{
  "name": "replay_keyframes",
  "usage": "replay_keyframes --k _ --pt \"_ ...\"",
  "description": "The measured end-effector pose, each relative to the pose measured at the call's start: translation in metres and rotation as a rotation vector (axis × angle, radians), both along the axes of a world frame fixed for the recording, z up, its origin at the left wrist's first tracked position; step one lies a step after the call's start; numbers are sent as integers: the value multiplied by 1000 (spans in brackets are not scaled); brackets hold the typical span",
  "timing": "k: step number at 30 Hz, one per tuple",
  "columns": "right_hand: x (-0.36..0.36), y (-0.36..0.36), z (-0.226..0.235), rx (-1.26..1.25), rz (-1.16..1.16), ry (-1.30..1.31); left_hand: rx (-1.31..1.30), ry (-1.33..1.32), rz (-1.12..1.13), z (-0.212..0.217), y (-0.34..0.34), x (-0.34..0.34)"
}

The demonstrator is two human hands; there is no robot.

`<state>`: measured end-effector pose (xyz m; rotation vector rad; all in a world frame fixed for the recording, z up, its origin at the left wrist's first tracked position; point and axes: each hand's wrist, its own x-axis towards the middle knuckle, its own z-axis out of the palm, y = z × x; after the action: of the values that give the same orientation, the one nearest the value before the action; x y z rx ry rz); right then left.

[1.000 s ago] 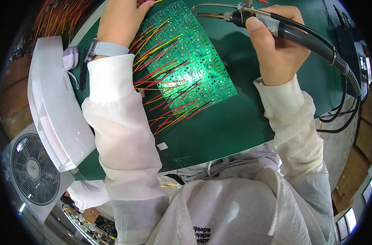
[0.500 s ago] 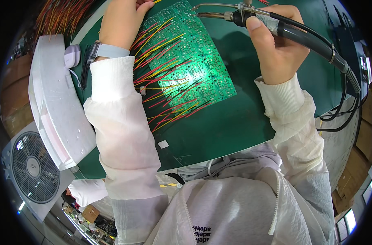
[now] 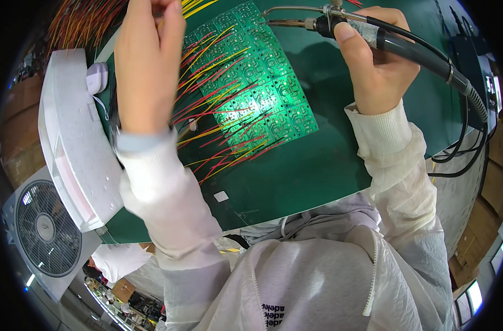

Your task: The person repeatedly picks up wires by hand, positions them onto a circuit board, and solders them in place using a soldering iron.

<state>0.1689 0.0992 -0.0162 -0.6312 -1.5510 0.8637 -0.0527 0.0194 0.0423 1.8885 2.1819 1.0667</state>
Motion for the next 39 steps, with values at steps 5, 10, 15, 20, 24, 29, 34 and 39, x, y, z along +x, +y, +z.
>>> replay_keyframes --k 5,10,15,20,24,29,34,39 --pt "12 -3 1 -68 18 -12 43 -33 -20 -22 -28 59" --pt "21 -12 2 15 75 -44 -37 -95 -7 -35 -39 69" --pt "33 -25 4 -45 100 -12 11 -124 -13 -39 -36 70" --pt "32 -27 3 -74 140 3 10 -71 -12 -39 -37 69" --pt "34 -26 1 -36 140 -38 14 -72 -10 -40 -36 70" --pt "31 -29 4 -47 137 -67 15 -132 -10 -41 -37 69" --pt "31 -30 7 -64 137 -120 -12 -166 -5 -39 -36 69" --pt "38 -28 1 -54 112 -103 -59 -223 9 -37 -37 69"
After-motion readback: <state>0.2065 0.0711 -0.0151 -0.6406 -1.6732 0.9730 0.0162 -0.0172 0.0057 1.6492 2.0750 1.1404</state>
